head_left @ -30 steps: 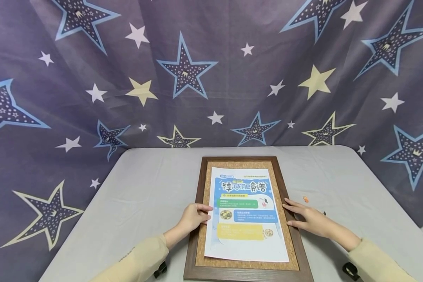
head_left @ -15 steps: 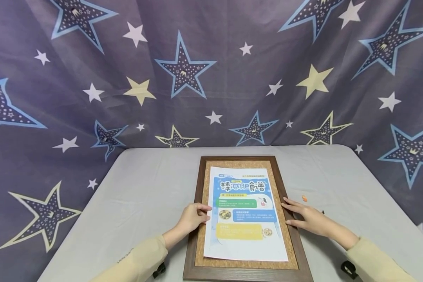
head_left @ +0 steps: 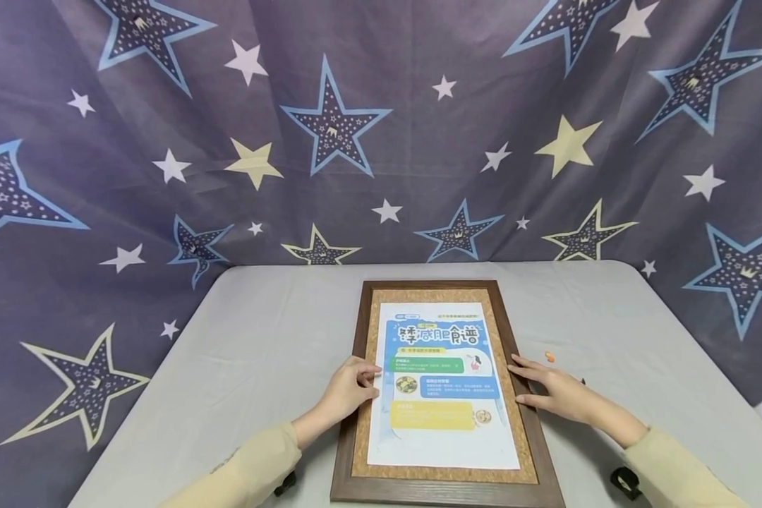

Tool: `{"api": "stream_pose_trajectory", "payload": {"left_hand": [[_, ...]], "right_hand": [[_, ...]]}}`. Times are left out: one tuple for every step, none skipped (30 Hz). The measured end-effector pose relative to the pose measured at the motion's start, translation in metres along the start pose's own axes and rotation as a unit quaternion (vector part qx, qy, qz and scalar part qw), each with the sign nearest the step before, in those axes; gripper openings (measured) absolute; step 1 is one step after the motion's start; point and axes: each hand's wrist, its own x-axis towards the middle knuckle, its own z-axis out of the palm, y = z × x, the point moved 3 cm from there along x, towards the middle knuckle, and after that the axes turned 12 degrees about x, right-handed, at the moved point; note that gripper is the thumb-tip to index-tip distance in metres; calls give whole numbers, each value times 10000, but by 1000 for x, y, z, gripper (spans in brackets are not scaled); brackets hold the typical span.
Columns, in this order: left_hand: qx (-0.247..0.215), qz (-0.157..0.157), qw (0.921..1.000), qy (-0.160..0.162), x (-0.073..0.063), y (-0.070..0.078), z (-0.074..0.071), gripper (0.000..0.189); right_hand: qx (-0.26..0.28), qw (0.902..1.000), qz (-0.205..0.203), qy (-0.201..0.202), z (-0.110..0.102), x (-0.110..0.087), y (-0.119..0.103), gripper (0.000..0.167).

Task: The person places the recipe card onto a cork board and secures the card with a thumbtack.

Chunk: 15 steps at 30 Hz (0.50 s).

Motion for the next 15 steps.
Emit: {"api": "stream_pose_trajectory", "payload": {"left_hand": [[72,58,10000,11,0,0,-1,27],[174,149,9997,24,0,0,-2,26],[268,235,9994,24,0,0,-3,25],[362,352,9987,15,0,0,-4,24],[462,482,9978,-14,1,0,-5,24],[587,626,9963,-61,1,1,-6,24],[723,764,9943,-149,2,1,-7,25],[855,887,9921,-255,2,2,-7,27],[997,985,9894,-383,2,2,-8,30],[1165,1088,9859,-509,3,2,-9,33],[1311,1166,9823,-651,3,2,-9,36],[1432,1218,9790,-792,3,2,-9,40],[1545,1267,9754,-930,3,2,-10,43],[1625,1306,9724,-1046,2,1,-10,46],[1710,1347,9692,-1150,2,1,-10,48]], "right_hand": [[-12,10000,-13,-13,-1,1,-1,58],[-15,10000,-23,-12,-2,2,-1,56],[-25,10000,-44,11,-3,3,-2,55],[-39,10000,-72,53,-5,4,-3,52],[-54,9998,-114,119,-7,5,-3,50],[-44,9997,-152,198,-9,6,-4,48],[-23,9994,-190,278,-11,7,-4,46],[16,9991,-235,361,-14,7,-4,44],[47,9986,-279,442,-17,8,-5,41],[71,9981,-320,512,-20,8,-5,39],[98,9976,-347,588,-23,8,-4,37],[125,9972,-355,654,-26,8,-4,35],[132,9967,-374,705,-29,8,-3,34],[147,9963,-395,753,-32,9,-2,32],[147,9959,-394,795,-35,9,-1,31]]}}
